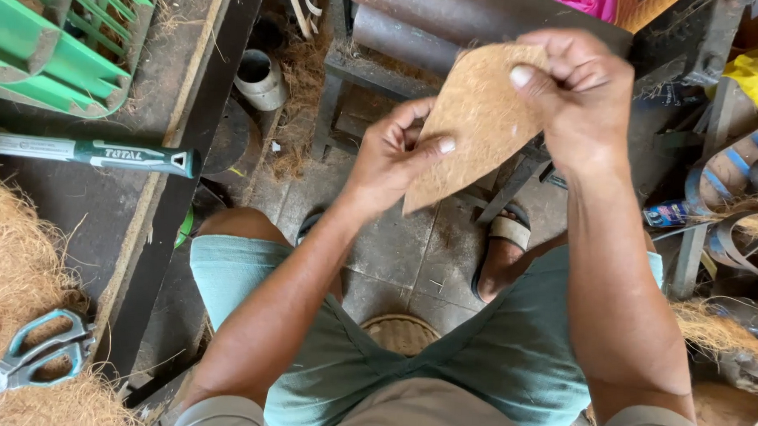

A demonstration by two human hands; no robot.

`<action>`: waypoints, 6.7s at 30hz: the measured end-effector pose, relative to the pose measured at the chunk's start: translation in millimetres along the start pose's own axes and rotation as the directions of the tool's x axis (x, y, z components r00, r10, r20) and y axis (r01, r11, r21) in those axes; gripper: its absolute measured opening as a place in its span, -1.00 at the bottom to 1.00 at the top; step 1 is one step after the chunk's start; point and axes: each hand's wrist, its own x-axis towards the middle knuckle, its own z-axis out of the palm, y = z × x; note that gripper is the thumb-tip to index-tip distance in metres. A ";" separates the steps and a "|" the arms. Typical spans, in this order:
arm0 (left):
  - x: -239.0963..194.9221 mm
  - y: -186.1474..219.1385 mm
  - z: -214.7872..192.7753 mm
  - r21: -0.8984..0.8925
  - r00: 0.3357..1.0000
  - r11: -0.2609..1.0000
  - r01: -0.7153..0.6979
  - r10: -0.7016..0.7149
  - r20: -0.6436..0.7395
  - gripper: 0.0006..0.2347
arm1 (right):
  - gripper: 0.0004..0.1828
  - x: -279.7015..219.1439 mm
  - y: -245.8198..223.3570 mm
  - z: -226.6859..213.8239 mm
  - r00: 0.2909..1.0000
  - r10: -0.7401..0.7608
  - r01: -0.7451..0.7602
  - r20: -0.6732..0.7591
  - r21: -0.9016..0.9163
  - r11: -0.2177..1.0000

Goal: The person uses scissors to trim the edges of a leaf-shaped piece of compressed coconut fiber. They then use a roller machine to press the piece and continue trimming the edges with scissors.

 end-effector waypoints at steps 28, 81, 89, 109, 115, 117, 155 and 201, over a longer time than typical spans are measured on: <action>-5.2 24.3 -3.9 -0.153 0.938 0.942 0.298 -0.259 0.231 -0.24 | -0.72 11.7 35.1 -41.1 0.996 0.019 -0.011 -0.086 0.093 0.996; -126.9 149.7 -184.4 0.052 0.498 0.807 -0.588 0.412 -0.763 -0.76 | -0.83 -4.2 -18.3 293.6 0.731 -0.257 0.509 0.633 -0.255 0.822; -183.4 187.0 -175.6 0.098 0.419 0.714 -0.693 0.510 -0.751 -0.81 | -0.77 -36.2 -49.9 384.3 0.573 -0.416 0.608 0.706 -0.026 0.793; -271.4 161.3 -211.0 0.226 0.088 0.681 -0.696 0.394 -0.915 -0.72 | -0.61 -78.8 -27.1 435.0 0.584 -0.048 0.618 0.810 -0.406 0.673; -281.8 186.0 -185.6 0.189 0.067 0.658 -0.728 0.344 -0.937 -0.67 | -0.54 -84.1 -15.8 422.0 0.615 0.077 0.599 0.785 -0.528 0.603; -276.2 183.2 -178.9 0.186 0.042 0.642 -0.744 0.323 -0.945 -0.63 | -0.52 -70.6 -8.0 405.5 0.638 0.121 0.583 0.761 -0.579 0.571; -79.6 90.4 11.3 -0.245 0.454 0.801 -0.546 0.037 -0.890 -0.84 | -0.43 -141.3 -6.8 123.8 0.947 0.156 -0.260 0.280 0.384 0.886; -96.9 55.4 -19.8 -0.224 0.653 0.867 -0.445 0.144 -0.743 -0.80 | -0.46 -137.1 2.6 68.8 0.916 0.063 -0.168 0.397 0.236 0.957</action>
